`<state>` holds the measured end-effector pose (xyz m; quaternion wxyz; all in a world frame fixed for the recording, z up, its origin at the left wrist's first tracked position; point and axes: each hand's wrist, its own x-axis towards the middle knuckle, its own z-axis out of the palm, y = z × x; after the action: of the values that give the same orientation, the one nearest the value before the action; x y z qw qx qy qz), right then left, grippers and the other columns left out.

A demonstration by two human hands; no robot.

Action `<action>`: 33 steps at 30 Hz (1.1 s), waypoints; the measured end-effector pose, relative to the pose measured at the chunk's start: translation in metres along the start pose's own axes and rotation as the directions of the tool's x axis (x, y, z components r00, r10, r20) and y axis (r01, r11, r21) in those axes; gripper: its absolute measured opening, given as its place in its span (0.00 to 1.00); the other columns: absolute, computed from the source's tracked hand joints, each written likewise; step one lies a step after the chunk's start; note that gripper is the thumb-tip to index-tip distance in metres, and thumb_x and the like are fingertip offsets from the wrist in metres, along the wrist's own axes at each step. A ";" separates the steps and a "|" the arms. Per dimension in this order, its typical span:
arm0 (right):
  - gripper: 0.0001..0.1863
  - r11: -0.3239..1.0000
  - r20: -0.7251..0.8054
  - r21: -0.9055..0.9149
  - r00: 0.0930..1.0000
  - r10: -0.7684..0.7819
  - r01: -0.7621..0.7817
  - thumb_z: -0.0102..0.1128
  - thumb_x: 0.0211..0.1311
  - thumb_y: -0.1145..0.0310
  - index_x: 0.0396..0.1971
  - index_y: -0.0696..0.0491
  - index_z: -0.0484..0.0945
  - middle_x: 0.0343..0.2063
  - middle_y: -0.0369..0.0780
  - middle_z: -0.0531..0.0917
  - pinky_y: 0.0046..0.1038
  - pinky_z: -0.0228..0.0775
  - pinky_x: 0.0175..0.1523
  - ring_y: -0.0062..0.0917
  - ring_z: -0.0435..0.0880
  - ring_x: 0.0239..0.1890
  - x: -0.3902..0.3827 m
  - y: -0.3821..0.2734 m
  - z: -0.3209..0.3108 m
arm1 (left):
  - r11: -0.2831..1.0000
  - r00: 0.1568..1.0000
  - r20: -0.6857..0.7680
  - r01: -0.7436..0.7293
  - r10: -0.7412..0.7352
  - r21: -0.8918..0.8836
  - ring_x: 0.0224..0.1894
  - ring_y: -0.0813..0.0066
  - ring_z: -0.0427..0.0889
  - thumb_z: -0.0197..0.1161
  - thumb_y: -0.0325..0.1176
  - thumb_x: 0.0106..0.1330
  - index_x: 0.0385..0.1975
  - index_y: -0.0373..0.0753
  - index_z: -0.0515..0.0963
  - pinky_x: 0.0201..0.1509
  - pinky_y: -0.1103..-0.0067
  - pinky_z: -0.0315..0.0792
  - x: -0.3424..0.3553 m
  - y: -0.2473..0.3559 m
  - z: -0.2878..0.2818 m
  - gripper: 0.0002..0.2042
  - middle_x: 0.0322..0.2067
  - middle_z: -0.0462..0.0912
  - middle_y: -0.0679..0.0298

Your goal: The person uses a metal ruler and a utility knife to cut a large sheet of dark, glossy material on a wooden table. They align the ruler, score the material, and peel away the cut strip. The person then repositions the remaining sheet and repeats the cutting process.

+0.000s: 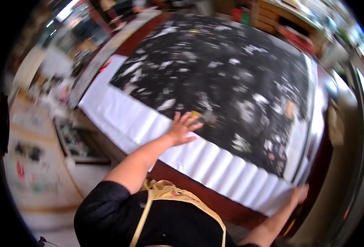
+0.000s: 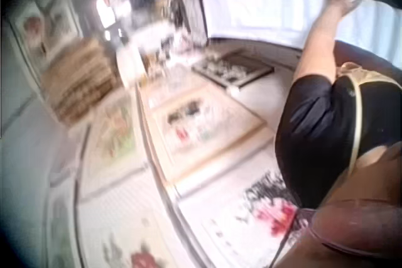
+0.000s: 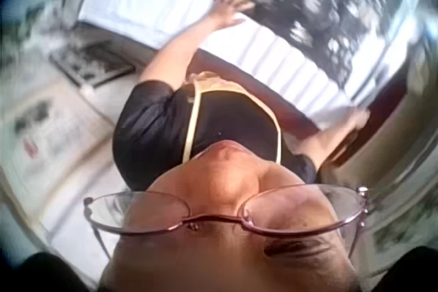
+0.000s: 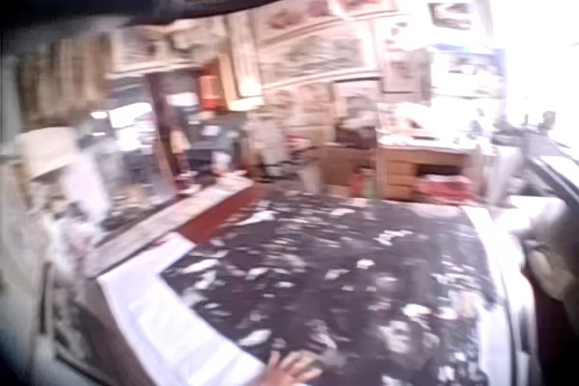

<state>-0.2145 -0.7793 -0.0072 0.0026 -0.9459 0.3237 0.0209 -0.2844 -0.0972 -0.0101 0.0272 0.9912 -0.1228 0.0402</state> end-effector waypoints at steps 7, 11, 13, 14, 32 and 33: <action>0.28 0.964 -0.332 0.221 0.941 -0.069 0.148 0.62 0.56 0.52 0.49 0.58 0.82 0.43 0.52 0.83 0.45 0.72 0.55 0.48 0.81 0.48 0.014 0.037 -0.040 | 0.990 0.992 0.087 0.101 -0.093 -0.098 0.81 0.51 0.38 0.49 0.66 0.71 0.74 0.68 0.61 0.75 0.35 0.24 -0.003 0.014 0.017 0.32 0.78 0.49 0.64; 0.28 0.947 -0.531 0.109 0.823 -0.201 0.302 0.64 0.65 0.44 0.43 0.59 0.83 0.41 0.49 0.83 0.43 0.73 0.53 0.46 0.81 0.44 -0.018 0.003 -0.117 | 0.990 0.992 0.081 0.102 -0.094 -0.101 0.81 0.51 0.38 0.49 0.66 0.71 0.74 0.68 0.62 0.75 0.35 0.24 0.002 0.017 0.025 0.31 0.78 0.50 0.64; 0.28 0.902 -0.631 0.071 0.719 -0.290 0.426 0.65 0.67 0.44 0.40 0.60 0.81 0.39 0.48 0.80 0.42 0.72 0.50 0.46 0.80 0.43 -0.036 -0.026 -0.149 | 0.989 0.992 0.081 0.101 -0.093 -0.107 0.81 0.51 0.38 0.49 0.66 0.71 0.73 0.68 0.62 0.75 0.35 0.24 0.005 0.018 0.022 0.31 0.78 0.50 0.64; 0.26 0.864 -0.651 0.099 0.689 -0.319 0.494 0.67 0.66 0.47 0.39 0.60 0.81 0.38 0.48 0.80 0.42 0.72 0.49 0.45 0.80 0.43 -0.038 -0.040 -0.157 | 0.989 0.993 0.078 0.098 -0.090 -0.110 0.81 0.51 0.38 0.49 0.66 0.71 0.73 0.68 0.62 0.75 0.35 0.24 0.008 0.018 0.021 0.31 0.78 0.50 0.64; 0.19 0.125 -0.208 0.515 0.265 -0.942 0.848 0.78 0.51 0.62 0.33 0.57 0.79 0.33 0.44 0.76 0.38 0.73 0.40 0.41 0.80 0.33 -0.160 -0.336 -0.101 | 0.990 0.996 0.020 0.090 -0.088 -0.104 0.80 0.52 0.42 0.48 0.66 0.71 0.72 0.69 0.65 0.75 0.34 0.28 0.009 0.017 0.020 0.30 0.77 0.54 0.66; 0.20 0.128 -0.153 0.562 0.255 -0.955 0.817 0.79 0.51 0.60 0.35 0.57 0.80 0.34 0.44 0.77 0.37 0.74 0.41 0.41 0.81 0.33 -0.161 -0.339 -0.092 | 0.991 0.997 0.011 0.082 -0.082 -0.110 0.80 0.52 0.43 0.49 0.66 0.71 0.72 0.69 0.65 0.75 0.34 0.28 0.010 0.018 0.020 0.29 0.77 0.54 0.66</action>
<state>-0.1302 -0.4143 0.0889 0.3192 -0.8911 -0.3201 0.0395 -0.2776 -0.1180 -0.0286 0.0830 0.9926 -0.0841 0.0289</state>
